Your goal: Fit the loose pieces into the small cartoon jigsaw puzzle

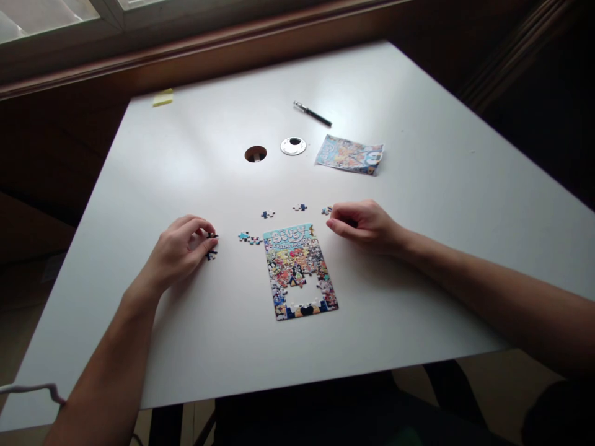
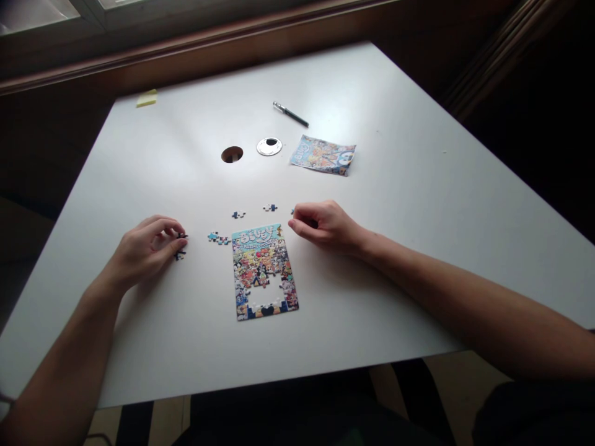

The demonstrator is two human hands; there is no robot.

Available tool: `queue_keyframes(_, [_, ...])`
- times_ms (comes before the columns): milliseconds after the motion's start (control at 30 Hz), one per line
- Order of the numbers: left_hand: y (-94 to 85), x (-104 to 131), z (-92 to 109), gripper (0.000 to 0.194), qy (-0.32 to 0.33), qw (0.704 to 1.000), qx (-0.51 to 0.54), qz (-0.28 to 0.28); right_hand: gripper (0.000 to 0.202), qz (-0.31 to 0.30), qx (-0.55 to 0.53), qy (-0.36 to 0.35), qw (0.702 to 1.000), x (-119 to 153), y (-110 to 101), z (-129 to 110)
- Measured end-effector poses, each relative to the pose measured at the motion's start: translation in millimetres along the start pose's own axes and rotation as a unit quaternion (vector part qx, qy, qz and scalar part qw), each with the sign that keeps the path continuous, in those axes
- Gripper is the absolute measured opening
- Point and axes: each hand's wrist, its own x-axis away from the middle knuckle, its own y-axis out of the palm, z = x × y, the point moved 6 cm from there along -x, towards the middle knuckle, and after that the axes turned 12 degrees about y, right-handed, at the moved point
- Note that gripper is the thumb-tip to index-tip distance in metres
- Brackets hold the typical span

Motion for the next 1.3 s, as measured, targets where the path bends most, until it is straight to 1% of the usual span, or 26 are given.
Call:
queue_keyframes(67, [-3.0, 1.9, -1.9, 0.018, -0.034, 0.996, 0.070, 0.051, 0.033, 0.001, 0.001, -0.002, 1.000, -0.2, -0.3, -0.5])
queue_keyframes(100, [-4.4, 3.4, -3.6, 0.018, -0.055, 0.988, 0.117, 0.084, 0.033, 0.001, 0.003, -0.003, 1.000, -0.2, -0.5, -0.8])
queue_keyframes(167, [-5.3, 6.6, -7.2, 0.022, -0.101, 0.964, 0.204, 0.140, 0.033, -0.001, 0.005, -0.004, 1.000, -0.4, -0.6, -1.5])
queue_keyframes(233, [-3.4, 8.4, -8.9, 0.027, -0.140, 0.944, 0.253, 0.160, 0.033, -0.002, 0.006, -0.002, 1.000, -0.5, -0.6, -1.9])
queue_keyframes(300, [-0.6, 8.6, -8.4, 0.031, -0.166, 0.931, 0.283, 0.159, 0.033, -0.004, 0.007, 0.003, 1.000, -0.6, -0.5, -1.7])
queue_keyframes(400, [2.2, 7.2, -5.0, 0.034, -0.179, 0.922, 0.310, 0.150, 0.033, -0.006, 0.008, 0.007, 1.000, -0.7, -0.3, -0.9])
queue_keyframes(467, [3.0, 6.4, -3.1, 0.033, -0.173, 0.925, 0.309, 0.139, 0.033, -0.008, 0.008, 0.007, 1.000, -0.6, -0.1, -0.3])
queue_keyframes(533, [1.6, 6.5, -3.0, 0.029, -0.162, 0.937, 0.283, 0.127, 0.034, -0.009, 0.006, 0.006, 1.000, -0.4, 0.1, 0.4])
queue_keyframes(600, [-4.0, 7.0, -4.0, 0.025, -0.142, 0.958, 0.222, 0.116, 0.034, -0.009, 0.005, 0.006, 1.000, -0.1, 0.1, 1.2])
queue_keyframes(633, [-7.5, 6.9, -3.8, 0.023, -0.123, 0.970, 0.182, 0.101, 0.034, -0.008, 0.005, 0.005, 1.000, 0.1, 0.1, 1.5])
queue_keyframes(667, [-10.3, 6.5, -2.9, 0.021, -0.100, 0.981, 0.146, 0.077, 0.033, -0.008, 0.005, 0.005, 1.000, 0.3, 0.1, 1.9])
queue_keyframes(733, [-12.0, 6.1, 0.0, 0.019, -0.049, 0.994, 0.102, -0.001, 0.033, -0.008, 0.007, 0.005, 1.000, 0.5, 0.1, 2.5])
queue_keyframes(800, [-11.5, 7.3, 2.5, 0.018, -0.010, 0.992, 0.095, -0.077, 0.032, -0.010, 0.007, 0.005, 1.000, 0.4, 0.2, 3.0])
queue_keyframes(867, [-12.1, 8.5, 3.8, 0.018, 0.012, 0.989, 0.093, -0.115, 0.033, -0.011, 0.008, 0.003, 1.000, 0.3, 0.1, 3.2])
queue_keyframes(967, [-12.1, 8.6, 4.8, 0.018, 0.022, 0.988, 0.086, -0.126, 0.033, -0.011, 0.010, -0.002, 1.000, 0.2, 0.2, 3.1])
queue_keyframes(1100, [-6.9, 7.6, 6.9, 0.016, 0.017, 0.987, 0.105, -0.119, 0.032, -0.010, 0.012, -0.001, 1.000, 0.2, 0.4, 3.1])
queue_keyframes(1200, [-1.8, 6.9, 8.6, 0.017, 0.034, 0.986, 0.123, -0.102, 0.032, -0.012, 0.014, 0.001, 1.000, 0.0, 0.8, 2.8])
queue_keyframes(1300, [3.6, 6.5, 9.3, 0.019, 0.063, 0.988, 0.117, -0.075, 0.031, -0.018, 0.014, 0.004, 1.000, -0.2, 1.4, 2.7])
